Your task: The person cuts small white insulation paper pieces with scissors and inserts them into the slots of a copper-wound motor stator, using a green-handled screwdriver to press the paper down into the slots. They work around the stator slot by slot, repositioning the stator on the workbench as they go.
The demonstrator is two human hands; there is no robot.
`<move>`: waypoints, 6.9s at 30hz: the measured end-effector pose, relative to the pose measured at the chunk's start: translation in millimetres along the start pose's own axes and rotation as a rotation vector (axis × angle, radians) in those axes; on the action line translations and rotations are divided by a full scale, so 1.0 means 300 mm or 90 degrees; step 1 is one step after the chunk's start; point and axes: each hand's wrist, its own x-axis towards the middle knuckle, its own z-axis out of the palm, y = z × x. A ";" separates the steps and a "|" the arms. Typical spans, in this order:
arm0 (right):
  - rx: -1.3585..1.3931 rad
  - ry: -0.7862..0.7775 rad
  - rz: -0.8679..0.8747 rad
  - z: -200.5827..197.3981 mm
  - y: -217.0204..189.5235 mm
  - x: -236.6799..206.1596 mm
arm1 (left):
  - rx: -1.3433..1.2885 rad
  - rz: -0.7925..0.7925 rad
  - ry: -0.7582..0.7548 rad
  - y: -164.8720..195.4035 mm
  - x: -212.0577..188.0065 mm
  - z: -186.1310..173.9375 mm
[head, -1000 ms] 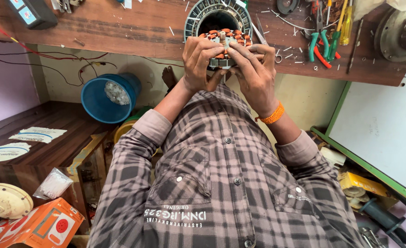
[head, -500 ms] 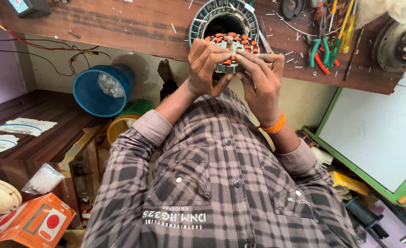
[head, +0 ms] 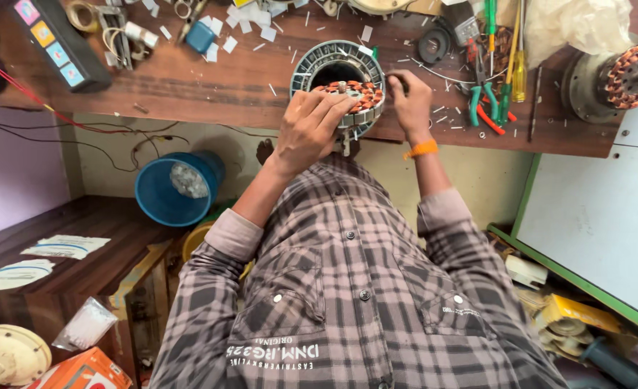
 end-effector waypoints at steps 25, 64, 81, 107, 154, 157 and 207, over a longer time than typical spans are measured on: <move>0.692 0.034 0.094 -0.254 -0.190 -0.014 | -0.281 -0.135 -0.095 -0.017 0.032 -0.067; 0.083 -0.039 -0.202 -0.125 -0.448 -0.158 | -0.294 -0.079 0.004 -0.060 0.009 -0.007; 0.499 -0.022 -0.120 -0.059 -0.306 -0.067 | -0.312 -0.195 0.039 -0.059 0.115 -0.008; 0.239 0.030 -0.157 -0.041 -0.424 -0.078 | -0.204 -0.206 0.088 -0.058 0.144 0.016; 0.351 -0.039 -0.185 -0.070 -0.312 -0.110 | -0.210 -0.109 -0.010 -0.066 0.180 -0.007; 0.327 0.015 -0.179 -0.044 -0.316 -0.138 | -0.180 -0.121 -0.018 -0.068 0.174 0.007; 0.266 -0.035 -0.233 -0.119 -0.322 -0.197 | -0.272 -0.012 -0.114 -0.081 0.103 -0.035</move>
